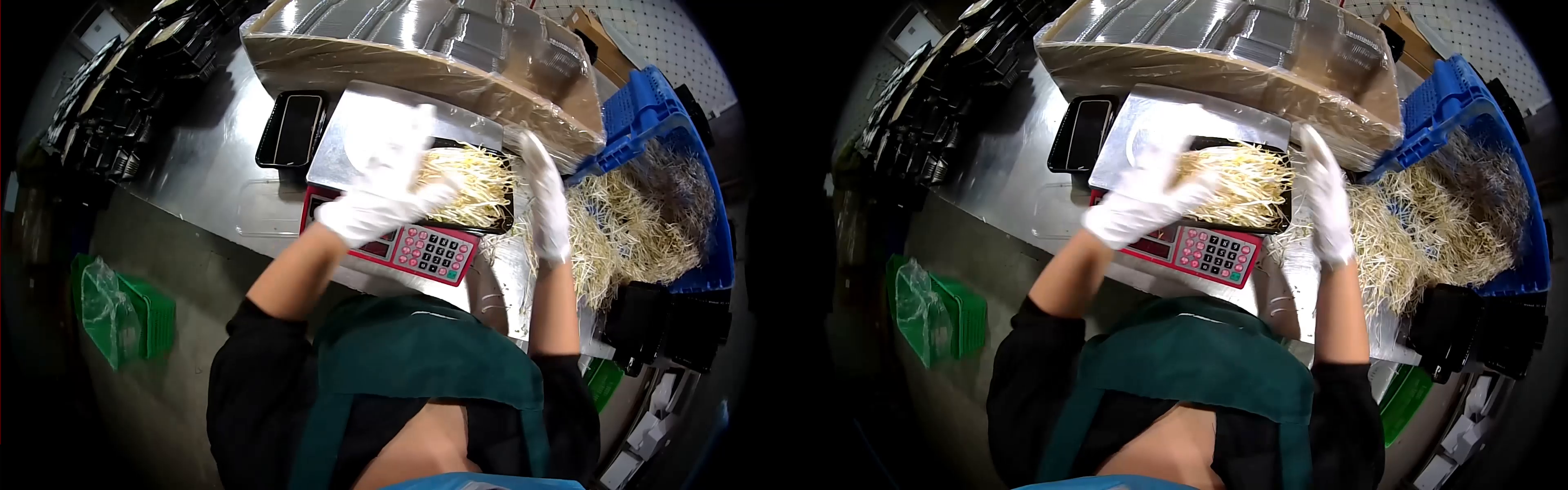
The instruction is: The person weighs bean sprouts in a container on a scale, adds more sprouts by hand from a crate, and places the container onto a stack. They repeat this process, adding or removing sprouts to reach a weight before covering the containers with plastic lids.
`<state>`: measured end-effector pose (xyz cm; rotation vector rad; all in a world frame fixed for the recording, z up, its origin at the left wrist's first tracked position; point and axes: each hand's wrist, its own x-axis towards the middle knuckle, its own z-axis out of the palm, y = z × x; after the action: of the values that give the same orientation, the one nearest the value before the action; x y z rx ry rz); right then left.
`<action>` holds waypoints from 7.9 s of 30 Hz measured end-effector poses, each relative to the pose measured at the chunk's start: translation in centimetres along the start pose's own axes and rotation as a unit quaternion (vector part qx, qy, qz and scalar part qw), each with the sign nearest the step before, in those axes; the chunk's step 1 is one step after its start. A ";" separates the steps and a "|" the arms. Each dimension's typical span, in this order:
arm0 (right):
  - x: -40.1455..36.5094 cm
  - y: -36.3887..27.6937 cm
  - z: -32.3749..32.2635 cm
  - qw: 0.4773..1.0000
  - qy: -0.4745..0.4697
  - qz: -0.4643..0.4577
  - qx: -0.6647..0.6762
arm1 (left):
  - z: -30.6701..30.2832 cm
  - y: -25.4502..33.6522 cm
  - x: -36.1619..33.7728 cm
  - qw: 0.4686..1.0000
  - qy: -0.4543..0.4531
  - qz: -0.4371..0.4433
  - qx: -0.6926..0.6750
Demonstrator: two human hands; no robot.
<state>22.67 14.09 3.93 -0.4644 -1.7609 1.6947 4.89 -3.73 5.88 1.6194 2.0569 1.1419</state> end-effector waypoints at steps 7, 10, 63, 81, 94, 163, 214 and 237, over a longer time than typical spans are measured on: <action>-0.2 1.9 6.4 0.820 -0.011 -0.187 -0.541 | 4.4 -0.9 2.1 0.958 0.067 0.171 0.220; 1.7 -1.0 4.8 0.838 -0.208 -0.007 -0.505 | 3.5 -0.3 2.9 0.973 -0.046 0.133 0.181; 20.1 0.3 -1.7 0.835 0.042 0.082 -0.542 | -4.8 -3.9 -2.0 0.971 -0.095 0.033 0.218; 16.7 -3.1 -1.5 0.765 -0.055 -0.016 -0.642 | -0.7 -0.8 2.1 0.962 -0.078 0.124 0.230; 21.5 -0.7 -2.6 0.822 -0.229 0.269 -0.446 | -4.0 -6.7 -11.1 0.899 0.357 -0.127 -0.219; 2.4 2.1 6.1 0.751 -0.036 -0.033 -0.658 | 2.3 -2.6 -5.2 0.787 0.076 -0.302 -0.533; -35.0 -3.8 -35.2 0.453 0.464 0.373 -0.664 | 3.5 -6.3 -3.8 0.823 0.161 -0.345 -0.421; -8.5 -5.0 -5.0 0.806 0.183 -0.262 -0.498 | -18.6 -15.4 -13.6 0.764 0.397 -0.270 -0.430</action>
<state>33.08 11.77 6.85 -0.6007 -2.0881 0.1713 -13.24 -24.56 3.51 0.0508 1.6537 2.2495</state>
